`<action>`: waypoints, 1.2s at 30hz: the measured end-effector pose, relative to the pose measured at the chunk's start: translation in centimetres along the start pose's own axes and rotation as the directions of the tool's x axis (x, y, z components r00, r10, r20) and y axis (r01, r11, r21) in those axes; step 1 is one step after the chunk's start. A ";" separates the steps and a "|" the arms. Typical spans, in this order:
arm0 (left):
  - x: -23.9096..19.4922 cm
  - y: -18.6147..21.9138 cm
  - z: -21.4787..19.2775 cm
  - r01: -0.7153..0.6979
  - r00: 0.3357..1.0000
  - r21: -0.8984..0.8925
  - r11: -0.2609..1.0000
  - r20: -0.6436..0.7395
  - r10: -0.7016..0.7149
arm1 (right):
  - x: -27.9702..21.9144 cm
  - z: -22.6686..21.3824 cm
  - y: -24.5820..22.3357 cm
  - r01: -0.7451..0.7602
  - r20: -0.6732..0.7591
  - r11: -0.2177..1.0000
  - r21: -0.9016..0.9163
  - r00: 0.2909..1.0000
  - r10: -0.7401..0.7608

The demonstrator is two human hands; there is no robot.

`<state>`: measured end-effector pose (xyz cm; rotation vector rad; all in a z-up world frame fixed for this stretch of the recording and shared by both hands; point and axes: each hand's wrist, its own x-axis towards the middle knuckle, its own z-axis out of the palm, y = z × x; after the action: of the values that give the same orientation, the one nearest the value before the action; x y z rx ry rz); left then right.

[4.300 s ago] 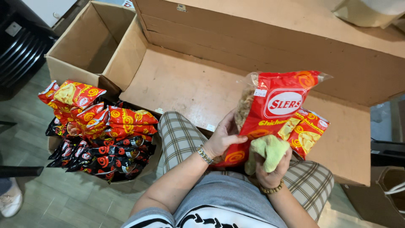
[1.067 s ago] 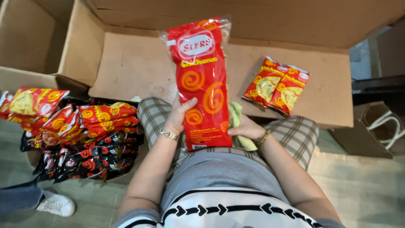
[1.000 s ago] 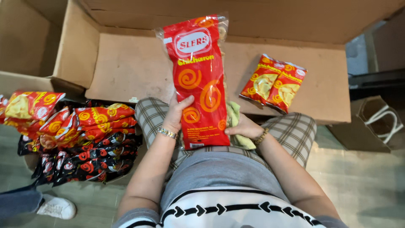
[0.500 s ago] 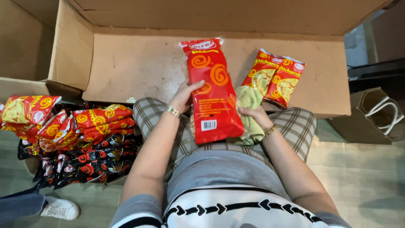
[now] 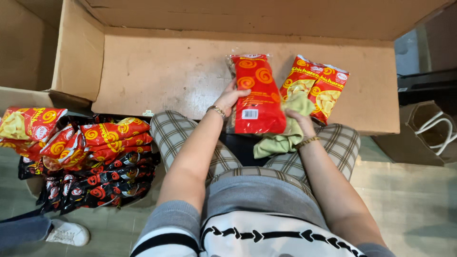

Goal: The person wipes several bags of snacks with a yellow cloth and organizes them next to a large cardboard box.

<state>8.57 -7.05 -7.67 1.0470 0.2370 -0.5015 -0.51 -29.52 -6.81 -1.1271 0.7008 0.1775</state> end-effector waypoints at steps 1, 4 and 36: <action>0.2 -0.1 0.5 -0.030 1.000 -0.003 1.000 0.001 0.030 | 0.3 -0.7 0.0 -0.012 -0.045 0.998 0.061 0.999 0.015; 1.0 0.1 1.2 -0.059 0.998 0.038 0.998 -0.017 0.059 | 0.4 -2.3 -0.4 -0.046 -0.107 0.983 0.180 0.992 0.066; -0.6 -7.4 -3.1 0.255 0.963 0.881 0.398 -0.266 -0.028 | 3.0 5.9 4.0 0.506 0.643 -0.407 -0.761 0.502 -0.578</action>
<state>4.44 -7.13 -14.62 2.2228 0.2382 -0.7012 2.44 -23.26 -10.19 -2.8777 -0.3475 -0.4149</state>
